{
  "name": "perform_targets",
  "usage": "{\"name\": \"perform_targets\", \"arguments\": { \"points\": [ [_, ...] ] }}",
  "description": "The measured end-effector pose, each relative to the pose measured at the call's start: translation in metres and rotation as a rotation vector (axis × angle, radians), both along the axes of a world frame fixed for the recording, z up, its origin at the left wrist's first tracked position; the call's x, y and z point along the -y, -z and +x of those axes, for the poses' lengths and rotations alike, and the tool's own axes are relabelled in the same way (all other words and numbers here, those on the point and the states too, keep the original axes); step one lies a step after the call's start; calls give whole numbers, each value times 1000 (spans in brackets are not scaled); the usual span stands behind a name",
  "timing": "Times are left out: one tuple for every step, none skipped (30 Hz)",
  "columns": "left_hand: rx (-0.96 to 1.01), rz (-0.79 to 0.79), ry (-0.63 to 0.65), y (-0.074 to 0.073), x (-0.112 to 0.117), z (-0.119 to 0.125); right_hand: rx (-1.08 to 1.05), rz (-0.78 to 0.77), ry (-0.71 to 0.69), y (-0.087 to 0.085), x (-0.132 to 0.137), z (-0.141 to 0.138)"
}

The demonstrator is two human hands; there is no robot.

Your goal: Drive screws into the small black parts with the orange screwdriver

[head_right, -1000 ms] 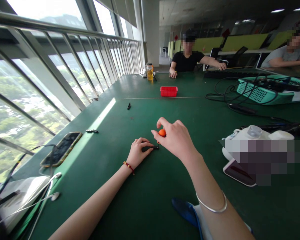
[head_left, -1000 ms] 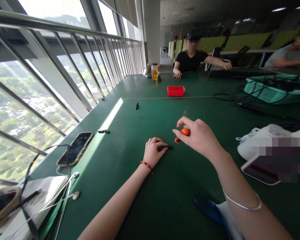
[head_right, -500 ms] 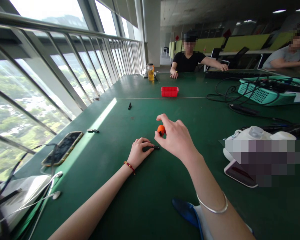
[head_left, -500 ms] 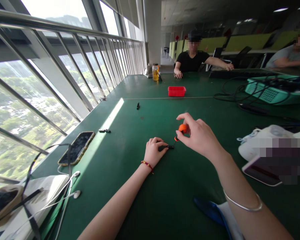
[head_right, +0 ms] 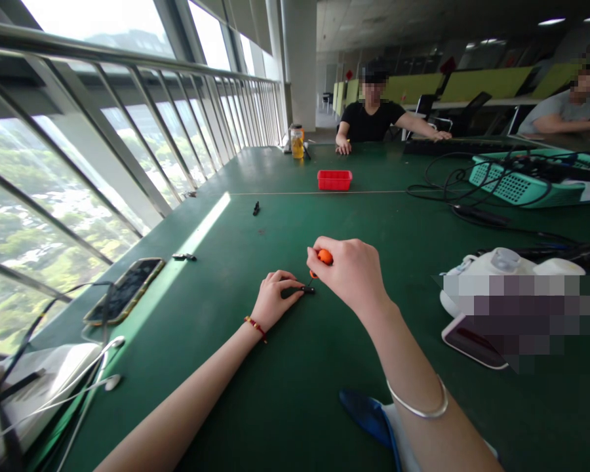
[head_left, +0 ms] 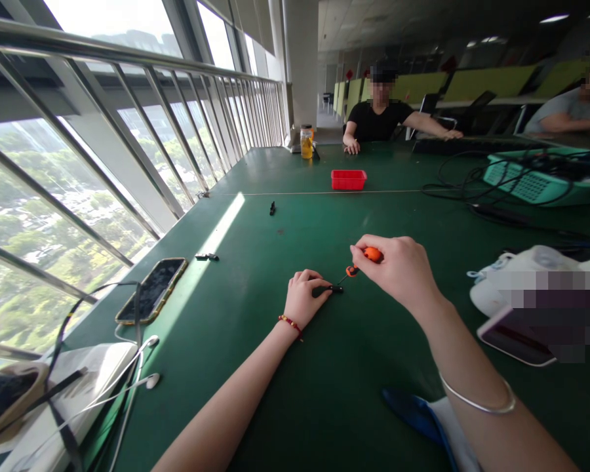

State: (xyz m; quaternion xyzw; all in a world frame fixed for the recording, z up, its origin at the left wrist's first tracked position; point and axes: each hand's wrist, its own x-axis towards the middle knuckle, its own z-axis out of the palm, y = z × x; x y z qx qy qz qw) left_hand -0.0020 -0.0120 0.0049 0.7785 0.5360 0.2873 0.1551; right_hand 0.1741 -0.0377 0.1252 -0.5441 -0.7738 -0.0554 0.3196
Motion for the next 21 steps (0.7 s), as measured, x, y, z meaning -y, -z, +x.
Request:
{"name": "perform_targets", "arguments": {
  "points": [
    [0,-2,1,0,0,0,2,-2,-9,1,0,-1],
    [1,-2,1,-1,0,0,8,-10,-16,3,0,-3],
    [3,-1,3,-1,0,0,14,-18,-22,4,-1,-4],
    [5,0,4,-1,1,0,18,-26,-26,5,-1,-5],
    [7,1,4,-1,1,0,19,-32,-31,6,-1,-6],
    [8,2,5,-1,1,0,17,-39,-38,6,-1,-7],
    [8,3,5,-1,1,0,12,-41,-44,6,-1,-7],
    [8,4,5,-1,0,0,8,-42,-49,7,-2,-7],
    [8,5,5,0,0,0,5,-41,-52,7,-2,-7],
    [7,7,6,0,0,0,5,-42,-56,7,-2,-7],
    [6,9,7,1,0,0,9,-45,-56,7,-2,-7],
    [5,9,8,1,0,0,15,-50,-57,7,-2,-7],
    [4,8,10,1,0,-1,21,-55,-57,8,-3,-7],
    [3,6,11,1,0,-1,25,-59,-57,8,-3,-7],
    [1,4,11,1,0,-1,27,-62,-58,9,-3,-7],
    [0,2,10,1,0,-1,26,-64,-59,9,-3,-7],
    [0,1,8,1,0,-1,24,-66,-59,9,-3,-8],
    [-1,0,7,1,0,-1,22,-68,-60,9,-3,-8],
    [-1,0,6,1,0,-1,20,-70,-60,8,-3,-8],
    [-1,2,6,1,0,-1,18,-74,-61,8,-3,-8],
    [-1,4,7,1,0,-1,16,-78,-64,7,-2,-8]
  ]
}}
